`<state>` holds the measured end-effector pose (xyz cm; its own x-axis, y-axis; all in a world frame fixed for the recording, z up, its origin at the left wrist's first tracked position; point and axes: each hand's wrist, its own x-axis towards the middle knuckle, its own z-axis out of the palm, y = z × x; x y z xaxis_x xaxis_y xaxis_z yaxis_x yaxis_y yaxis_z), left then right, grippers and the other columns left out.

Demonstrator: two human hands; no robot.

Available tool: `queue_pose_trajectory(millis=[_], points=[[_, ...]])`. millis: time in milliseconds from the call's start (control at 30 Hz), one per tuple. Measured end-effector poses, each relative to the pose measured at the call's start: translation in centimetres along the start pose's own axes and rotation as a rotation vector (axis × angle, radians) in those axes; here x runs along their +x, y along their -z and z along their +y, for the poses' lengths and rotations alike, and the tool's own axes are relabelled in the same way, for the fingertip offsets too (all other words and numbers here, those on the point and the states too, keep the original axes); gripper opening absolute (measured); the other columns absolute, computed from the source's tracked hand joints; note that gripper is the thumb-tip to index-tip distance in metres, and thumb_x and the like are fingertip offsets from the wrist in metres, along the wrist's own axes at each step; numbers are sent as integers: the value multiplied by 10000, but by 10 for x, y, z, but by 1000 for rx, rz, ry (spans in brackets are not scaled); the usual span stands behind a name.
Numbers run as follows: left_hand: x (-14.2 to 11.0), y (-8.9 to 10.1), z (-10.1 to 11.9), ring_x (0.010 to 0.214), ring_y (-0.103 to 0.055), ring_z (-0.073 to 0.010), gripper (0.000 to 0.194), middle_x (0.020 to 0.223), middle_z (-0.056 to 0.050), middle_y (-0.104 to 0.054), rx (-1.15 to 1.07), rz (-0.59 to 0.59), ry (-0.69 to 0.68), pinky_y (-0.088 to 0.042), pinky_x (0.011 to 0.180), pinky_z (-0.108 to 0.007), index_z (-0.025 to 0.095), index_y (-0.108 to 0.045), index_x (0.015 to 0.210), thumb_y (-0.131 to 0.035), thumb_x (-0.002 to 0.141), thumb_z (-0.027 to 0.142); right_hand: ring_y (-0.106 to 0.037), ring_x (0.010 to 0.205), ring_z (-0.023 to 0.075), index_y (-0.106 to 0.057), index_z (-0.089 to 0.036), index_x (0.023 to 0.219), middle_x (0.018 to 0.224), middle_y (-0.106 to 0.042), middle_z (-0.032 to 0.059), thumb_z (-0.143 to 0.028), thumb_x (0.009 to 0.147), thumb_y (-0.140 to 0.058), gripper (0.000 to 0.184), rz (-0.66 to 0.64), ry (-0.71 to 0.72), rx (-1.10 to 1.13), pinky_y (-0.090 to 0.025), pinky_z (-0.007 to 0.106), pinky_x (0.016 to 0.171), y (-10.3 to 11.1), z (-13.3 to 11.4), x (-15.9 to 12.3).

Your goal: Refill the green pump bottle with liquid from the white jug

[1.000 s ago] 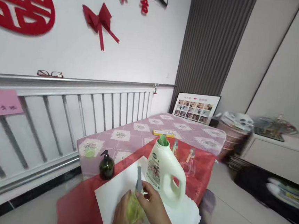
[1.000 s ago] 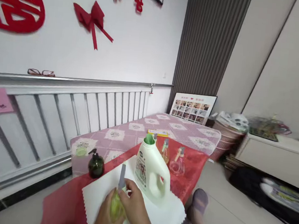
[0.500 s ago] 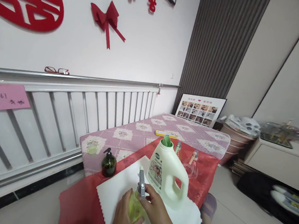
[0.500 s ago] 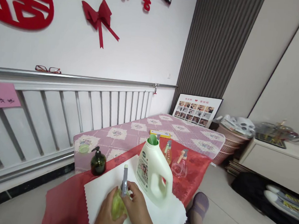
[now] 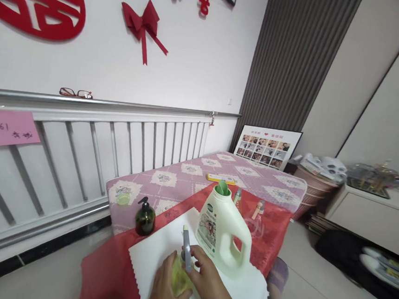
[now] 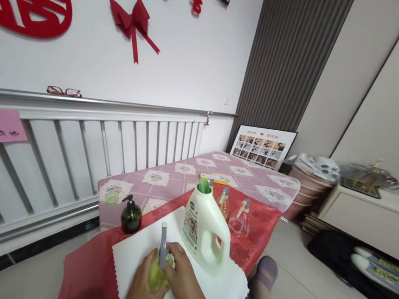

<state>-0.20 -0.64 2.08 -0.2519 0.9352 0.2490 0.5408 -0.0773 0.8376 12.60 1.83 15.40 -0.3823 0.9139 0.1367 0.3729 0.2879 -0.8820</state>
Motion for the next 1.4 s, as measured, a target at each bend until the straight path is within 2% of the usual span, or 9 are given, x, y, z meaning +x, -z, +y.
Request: queue_pose_trajectory(millis=[200, 467, 633, 800, 900, 1000, 1167, 1300, 1400], points=[[1, -7, -14, 1349, -565, -346, 847, 1456, -221, -587, 46, 34, -59, -456, 1154, -494, 98, -410, 1416, -627, 606, 212, -617, 967, 248, -646, -217, 903, 981, -652, 57, -170, 785, -532, 171, -5, 11, -78, -441, 364, 862, -2, 3, 2], [7, 0, -30, 1390, -535, -348, 818, 1510, -266, -520, 22, -56, -82, -444, 1170, -485, 73, -361, 1453, -642, 717, 294, -611, 931, 272, -558, -210, 827, 916, -624, 79, -140, 702, -524, 147, 162, -21, -82, -464, 388, 865, -18, 9, -1], [6, 5, -8, 1370, -550, -345, 783, 1436, -256, -592, -64, -45, -81, -420, 1176, -462, 98, -407, 1421, -621, 696, 301, -621, 906, 277, -544, -224, 814, 897, -629, 71, -161, 709, -549, 122, 236, -34, -77, -477, 382, 835, -25, 15, -1], [6, 21, 3, 1461, -440, -341, 909, 1495, -211, -549, -102, -77, 6, -285, 1255, -453, 166, -433, 1420, -615, 530, 201, -618, 893, 269, -493, -245, 775, 867, -613, 53, -133, 678, -559, 162, 281, -37, -78, -475, 365, 820, -26, 18, 0], [12, 41, 13, 1439, -468, -324, 770, 1527, -209, -514, -202, -90, 64, -334, 1218, -487, 155, -448, 1395, -580, 651, 300, -617, 914, 264, -481, -250, 782, 873, -610, 43, -110, 656, -570, 208, 288, -46, -60, -472, 357, 837, -27, 19, -1], [17, 54, 38, 1334, -560, -327, 595, 1413, -185, -604, -257, -49, 152, -403, 1129, -535, 183, -502, 1289, -544, 746, 423, -607, 922, 262, -476, -251, 785, 881, -613, 40, -95, 627, -585, 247, 300, -50, -32, -469, 357, 840, -30, 21, -2], [20, 47, 83, 1015, -668, -290, 425, 1057, -107, -706, -250, -12, 159, -476, 985, -475, 207, -554, 1037, -607, 686, 440, -582, 851, 228, -461, -259, 765, 835, -612, 9, -113, 643, -596, 234, 346, -34, 25, -457, 335, 778, -37, 27, -4], [23, 41, 93, 783, -652, -253, 357, 855, -48, -664, -181, 19, 200, -513, 812, -426, 231, -520, 913, -630, 676, 475, -570, 794, 213, -427, -264, 771, 818, -601, 0, -184, 672, -637, 245, 353, -44, 66, -449, 323, 721, -42, 31, -2], [26, 41, 91, 755, -638, -233, 299, 816, -22, -647, -117, 16, 188, -503, 767, -388, 244, -516, 879, -616, 717, 474, -569, 776, 210, -411, -267, 773, 825, -592, 2, -231, 695, -645, 249, 361, -46, 88, -454, 327, 712, -44, 33, -1]])
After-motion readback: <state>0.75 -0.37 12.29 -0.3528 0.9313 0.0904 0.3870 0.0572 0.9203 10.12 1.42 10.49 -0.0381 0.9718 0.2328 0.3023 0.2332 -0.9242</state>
